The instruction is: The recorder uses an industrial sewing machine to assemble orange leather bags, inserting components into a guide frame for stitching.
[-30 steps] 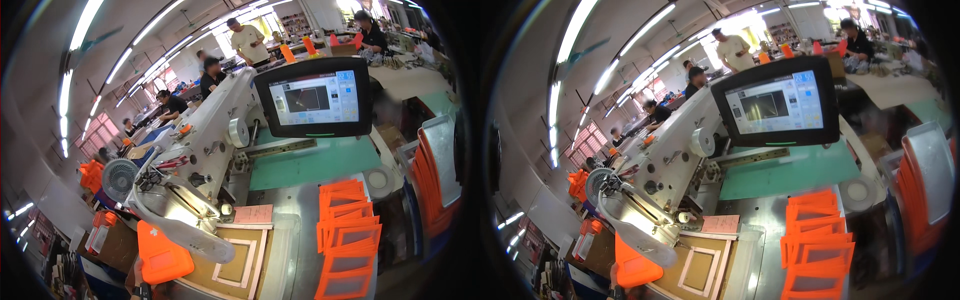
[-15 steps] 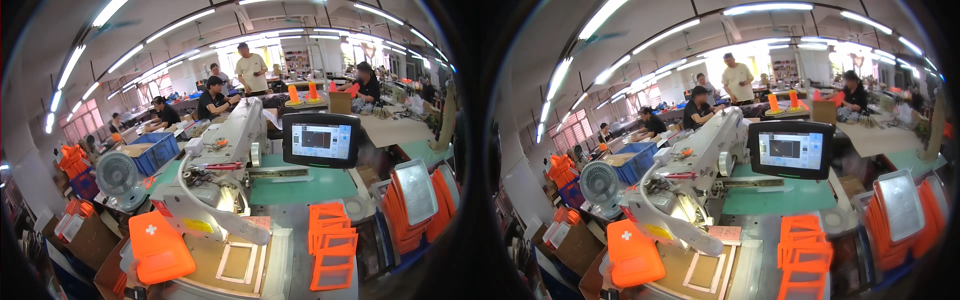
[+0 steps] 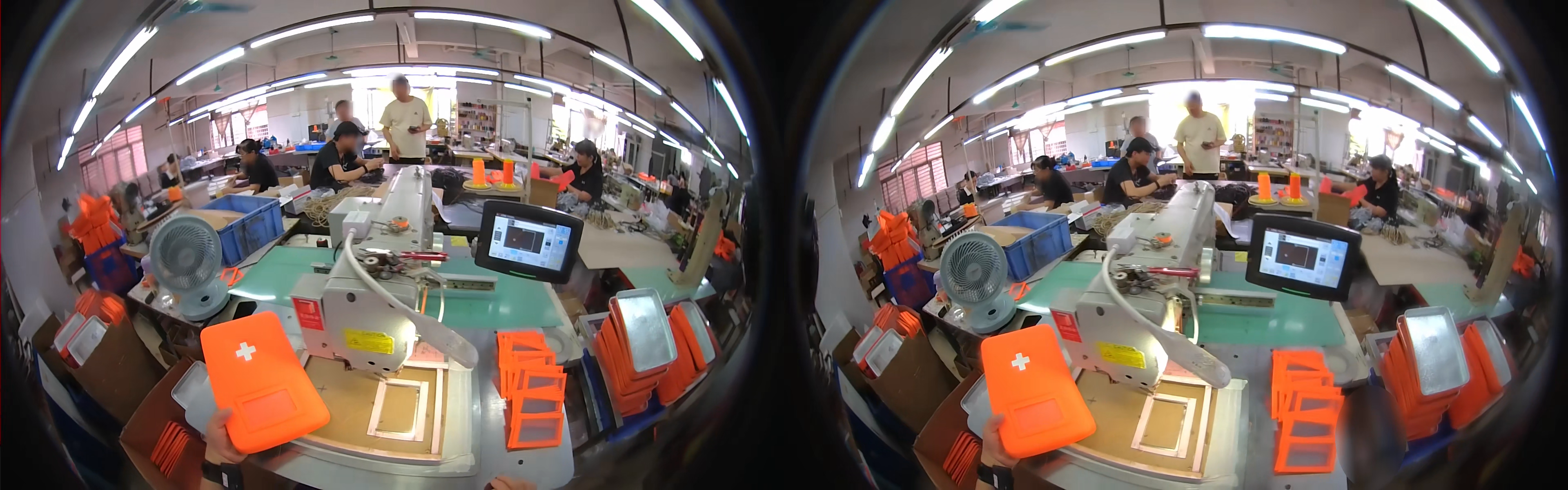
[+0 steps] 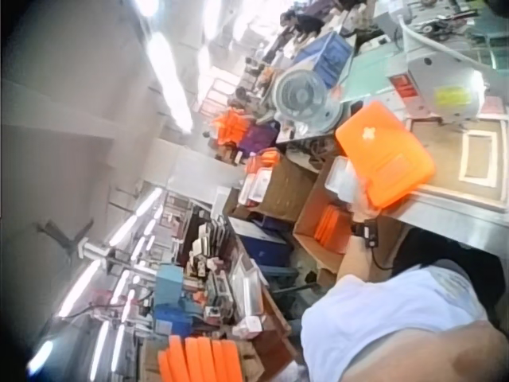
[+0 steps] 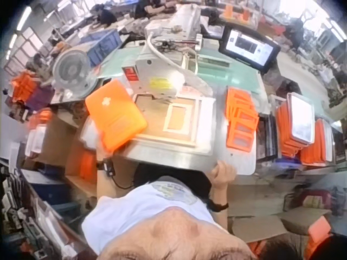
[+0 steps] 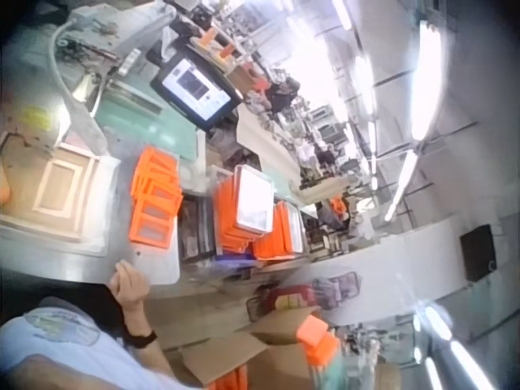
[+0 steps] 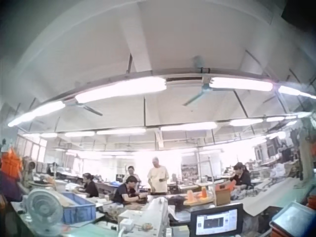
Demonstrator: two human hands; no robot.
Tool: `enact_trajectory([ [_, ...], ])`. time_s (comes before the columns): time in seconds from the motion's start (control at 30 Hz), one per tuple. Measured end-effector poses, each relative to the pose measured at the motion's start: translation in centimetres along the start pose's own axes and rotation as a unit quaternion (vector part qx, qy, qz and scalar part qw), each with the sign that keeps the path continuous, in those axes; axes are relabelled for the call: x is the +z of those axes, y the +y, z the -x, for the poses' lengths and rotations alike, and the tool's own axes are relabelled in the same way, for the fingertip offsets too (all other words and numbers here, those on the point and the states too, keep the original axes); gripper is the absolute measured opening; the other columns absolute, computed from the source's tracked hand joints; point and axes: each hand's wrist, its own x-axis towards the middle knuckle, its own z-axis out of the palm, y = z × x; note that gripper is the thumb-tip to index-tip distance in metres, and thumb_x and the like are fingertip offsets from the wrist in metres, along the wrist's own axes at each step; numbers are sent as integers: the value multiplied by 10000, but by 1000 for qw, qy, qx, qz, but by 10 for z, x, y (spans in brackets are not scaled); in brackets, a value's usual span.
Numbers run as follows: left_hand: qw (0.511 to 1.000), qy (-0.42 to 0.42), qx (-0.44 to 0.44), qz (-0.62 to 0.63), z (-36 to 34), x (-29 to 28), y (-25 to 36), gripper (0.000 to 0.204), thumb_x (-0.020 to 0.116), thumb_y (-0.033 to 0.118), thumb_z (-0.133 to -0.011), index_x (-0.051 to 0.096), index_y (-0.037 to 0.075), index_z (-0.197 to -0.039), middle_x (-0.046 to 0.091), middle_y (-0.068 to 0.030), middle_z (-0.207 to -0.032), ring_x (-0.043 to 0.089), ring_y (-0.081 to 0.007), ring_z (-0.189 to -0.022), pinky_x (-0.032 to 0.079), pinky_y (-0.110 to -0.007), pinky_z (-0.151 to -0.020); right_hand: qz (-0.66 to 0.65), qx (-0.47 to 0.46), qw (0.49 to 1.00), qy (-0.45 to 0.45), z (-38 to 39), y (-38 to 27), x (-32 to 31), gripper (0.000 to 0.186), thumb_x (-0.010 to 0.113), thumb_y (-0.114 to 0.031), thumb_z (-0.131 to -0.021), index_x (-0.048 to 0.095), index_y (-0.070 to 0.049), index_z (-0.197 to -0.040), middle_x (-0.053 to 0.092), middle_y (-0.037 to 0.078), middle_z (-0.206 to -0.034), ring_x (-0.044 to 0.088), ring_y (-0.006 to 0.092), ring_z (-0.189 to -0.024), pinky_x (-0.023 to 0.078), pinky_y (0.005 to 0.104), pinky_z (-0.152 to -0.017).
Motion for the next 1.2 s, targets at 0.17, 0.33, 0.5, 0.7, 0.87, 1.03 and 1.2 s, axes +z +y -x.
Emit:
enact_trajectory([
  [0.17,999,-19,19,22,0,-4,0,592,571,207,-885,421,-22,-1409,539,-195,-1388,562,-368,-1240,448,-530,-1060,-4,18,1000,-4,2,-4,2,121,563,-75,-887,675,-57,-843,653,102,-784,609,287,-655,457,412,-612],
  [0.33,996,-10,-20,86,-3,-22,-9,550,567,203,-909,440,-35,-1388,548,-196,-1378,548,-354,-1261,432,-511,-1080,37,5,999,13,5,-2,4,122,579,-65,-885,686,-51,-827,667,115,-810,624,308,-706,490,428,-674],
  [0.5,986,20,-58,158,4,-25,-2,500,548,189,-942,449,-36,-1378,559,-189,-1366,559,-324,-1251,427,-484,-1086,38,12,999,-22,1,-11,5,117,584,-66,-888,689,-38,-845,673,125,-829,633,330,-771,507,443,-739],
  [0.7,982,6,-70,175,4,-29,-7,535,558,201,-938,422,-33,-1398,553,-177,-1369,566,-309,-1235,437,-472,-1073,-86,61,990,-93,-10,-28,-2,119,611,-70,-876,669,10,-942,655,201,-936,617,393,-878,495,454,-840],
  [0.87,978,-62,-58,191,5,-35,-11,546,563,145,-902,427,-66,-1387,568,-188,-1346,599,-300,-1194,472,-445,-1036,-295,102,912,-268,-56,-82,-2,272,626,-89,-893,630,14,-1144,622,198,-1176,597,334,-1079,471,430,-949],
  [1.03,965,-167,-10,201,33,-56,-22,606,599,116,-828,441,-79,-1380,574,-196,-1340,602,-303,-1191,475,-428,-1025,-672,211,583,-406,-81,-128,43,651,628,-141,-937,325,-10,-1497,459,151,-1445,478,286,-1312,410,434,-1075],
  [1.2,981,-141,-125,56,67,-26,-15,654,651,76,-818,433,-25,-1426,563,-129,-1382,569,-241,-1231,433,-367,-1069,-682,406,410,-449,-48,-131,59,647,638,-62,-892,346,-3,-1467,516,158,-1359,564,316,-1185,537,474,-891],
])
